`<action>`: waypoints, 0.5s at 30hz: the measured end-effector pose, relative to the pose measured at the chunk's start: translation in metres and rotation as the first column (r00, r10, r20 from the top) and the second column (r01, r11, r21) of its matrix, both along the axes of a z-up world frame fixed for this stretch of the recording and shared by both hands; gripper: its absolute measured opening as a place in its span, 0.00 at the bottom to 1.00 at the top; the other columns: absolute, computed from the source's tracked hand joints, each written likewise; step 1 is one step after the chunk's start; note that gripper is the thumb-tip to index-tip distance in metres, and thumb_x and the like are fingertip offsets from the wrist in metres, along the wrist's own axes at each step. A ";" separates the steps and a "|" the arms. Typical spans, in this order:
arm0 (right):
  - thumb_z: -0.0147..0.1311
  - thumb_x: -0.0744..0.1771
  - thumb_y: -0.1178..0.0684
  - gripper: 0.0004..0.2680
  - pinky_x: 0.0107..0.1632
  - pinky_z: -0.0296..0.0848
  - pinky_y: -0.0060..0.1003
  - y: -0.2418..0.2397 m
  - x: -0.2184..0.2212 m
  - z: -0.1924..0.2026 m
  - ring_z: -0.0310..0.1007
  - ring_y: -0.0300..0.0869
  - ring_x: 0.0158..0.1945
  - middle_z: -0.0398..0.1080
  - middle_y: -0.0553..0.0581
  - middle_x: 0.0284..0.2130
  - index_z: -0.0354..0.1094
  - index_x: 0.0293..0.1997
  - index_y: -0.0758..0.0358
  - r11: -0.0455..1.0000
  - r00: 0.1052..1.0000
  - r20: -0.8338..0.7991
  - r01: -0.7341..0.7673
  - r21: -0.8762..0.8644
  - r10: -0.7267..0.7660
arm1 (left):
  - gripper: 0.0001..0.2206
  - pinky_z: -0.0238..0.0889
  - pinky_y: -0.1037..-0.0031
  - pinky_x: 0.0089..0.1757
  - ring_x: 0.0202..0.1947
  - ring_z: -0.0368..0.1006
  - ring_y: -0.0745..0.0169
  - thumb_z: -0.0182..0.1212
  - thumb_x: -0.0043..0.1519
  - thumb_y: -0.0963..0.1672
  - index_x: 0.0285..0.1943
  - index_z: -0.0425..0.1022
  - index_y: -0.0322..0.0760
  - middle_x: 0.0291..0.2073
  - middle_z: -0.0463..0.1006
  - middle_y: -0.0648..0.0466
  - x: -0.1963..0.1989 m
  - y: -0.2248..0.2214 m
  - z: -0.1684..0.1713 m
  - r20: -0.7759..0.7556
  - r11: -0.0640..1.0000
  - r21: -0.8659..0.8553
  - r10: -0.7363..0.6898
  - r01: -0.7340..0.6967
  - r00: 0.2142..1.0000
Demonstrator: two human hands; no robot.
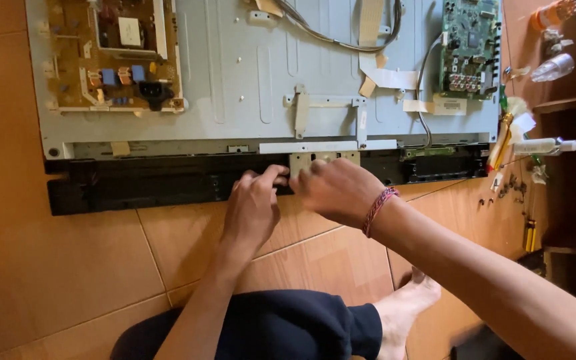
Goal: The person is disassembling a television by removing screws from an internal metal bracket and manipulating ribbon cables.
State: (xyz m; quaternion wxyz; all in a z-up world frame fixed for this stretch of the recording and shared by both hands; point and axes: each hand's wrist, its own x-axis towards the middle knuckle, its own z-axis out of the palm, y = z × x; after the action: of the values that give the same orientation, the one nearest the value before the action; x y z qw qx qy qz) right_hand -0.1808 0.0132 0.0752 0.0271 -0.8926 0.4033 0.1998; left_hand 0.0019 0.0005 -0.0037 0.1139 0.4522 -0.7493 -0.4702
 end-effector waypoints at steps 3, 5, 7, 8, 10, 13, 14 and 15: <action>0.49 0.65 0.52 0.06 0.34 0.79 0.51 0.002 0.006 -0.014 0.79 0.59 0.35 0.73 0.62 0.31 0.70 0.37 0.62 0.870 0.888 -0.021 0.454 0.193 -0.458 | 0.20 0.67 0.56 0.50 0.49 0.76 0.45 0.51 0.59 0.36 0.58 0.74 0.47 0.40 0.86 0.56 -0.002 0.001 -0.011 -0.004 1.000 0.008 -0.011 0.011 1.000; 0.45 0.66 0.45 0.12 0.36 0.78 0.57 0.000 0.006 -0.026 0.79 0.67 0.38 0.73 0.68 0.33 0.66 0.41 0.65 0.596 0.650 -0.102 0.740 0.311 -0.753 | 0.20 0.67 0.57 0.51 0.50 0.75 0.47 0.51 0.59 0.36 0.58 0.73 0.49 0.40 0.86 0.58 -0.005 0.001 -0.017 0.021 1.000 0.009 -0.019 0.019 1.000; 0.53 0.60 0.46 0.13 0.38 0.79 0.57 0.000 0.000 -0.038 0.79 0.66 0.40 0.75 0.68 0.32 0.69 0.40 0.65 0.491 0.554 -0.110 0.800 0.347 -0.825 | 0.20 0.66 0.58 0.51 0.50 0.75 0.47 0.50 0.59 0.35 0.58 0.73 0.48 0.40 0.86 0.58 -0.003 0.003 -0.013 0.030 1.000 0.025 -0.014 0.013 0.999; 0.53 0.60 0.46 0.13 0.38 0.79 0.57 -0.001 0.004 -0.029 0.79 0.66 0.40 0.75 0.68 0.32 0.69 0.40 0.65 0.486 0.547 -0.106 0.804 0.342 -0.830 | 0.20 0.66 0.58 0.51 0.50 0.75 0.47 0.50 0.59 0.35 0.58 0.73 0.48 0.40 0.86 0.58 -0.002 0.004 -0.013 0.028 1.000 0.018 -0.022 0.022 0.999; 0.42 0.65 0.51 0.15 0.37 0.77 0.60 -0.003 0.011 -0.011 0.79 0.70 0.37 0.74 0.72 0.33 0.60 0.56 0.66 0.641 0.705 -0.110 0.690 0.336 -0.701 | 0.22 0.67 0.59 0.51 0.50 0.75 0.50 0.54 0.57 0.36 0.59 0.71 0.52 0.41 0.85 0.62 -0.001 0.006 -0.014 0.074 0.999 -0.007 -0.044 0.045 0.996; 0.49 0.64 0.59 0.09 0.34 0.80 0.50 -0.006 0.013 0.011 0.81 0.58 0.35 0.74 0.61 0.38 0.72 0.46 0.60 0.983 0.985 -0.059 0.169 0.070 -0.165 | 0.21 0.67 0.58 0.51 0.50 0.75 0.48 0.54 0.58 0.35 0.58 0.72 0.49 0.40 0.85 0.59 -0.003 0.004 -0.005 0.057 1.000 -0.009 -0.022 0.022 0.998; 0.49 0.64 0.59 0.09 0.34 0.80 0.50 -0.007 0.013 0.010 0.81 0.58 0.35 0.74 0.61 0.38 0.72 0.46 0.60 0.983 0.984 -0.057 0.170 0.072 -0.167 | 0.21 0.67 0.58 0.51 0.50 0.75 0.48 0.54 0.58 0.35 0.58 0.72 0.49 0.40 0.85 0.59 -0.002 0.004 -0.005 0.059 1.000 -0.007 -0.023 0.024 0.998; 0.50 0.65 0.59 0.07 0.35 0.80 0.46 -0.007 0.014 0.008 0.81 0.54 0.35 0.75 0.58 0.35 0.73 0.42 0.58 0.997 0.997 -0.042 0.066 0.044 -0.064 | 0.21 0.66 0.58 0.51 0.49 0.75 0.47 0.53 0.58 0.35 0.59 0.72 0.48 0.40 0.86 0.57 -0.001 0.003 -0.004 0.060 1.000 0.000 -0.026 0.026 0.998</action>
State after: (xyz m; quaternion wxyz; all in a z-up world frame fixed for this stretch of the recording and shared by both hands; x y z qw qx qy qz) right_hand -0.1673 0.0058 0.0837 0.0455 -0.8738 0.4281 0.2260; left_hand 0.0007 0.0037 -0.0079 0.0856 0.4563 -0.7584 -0.4575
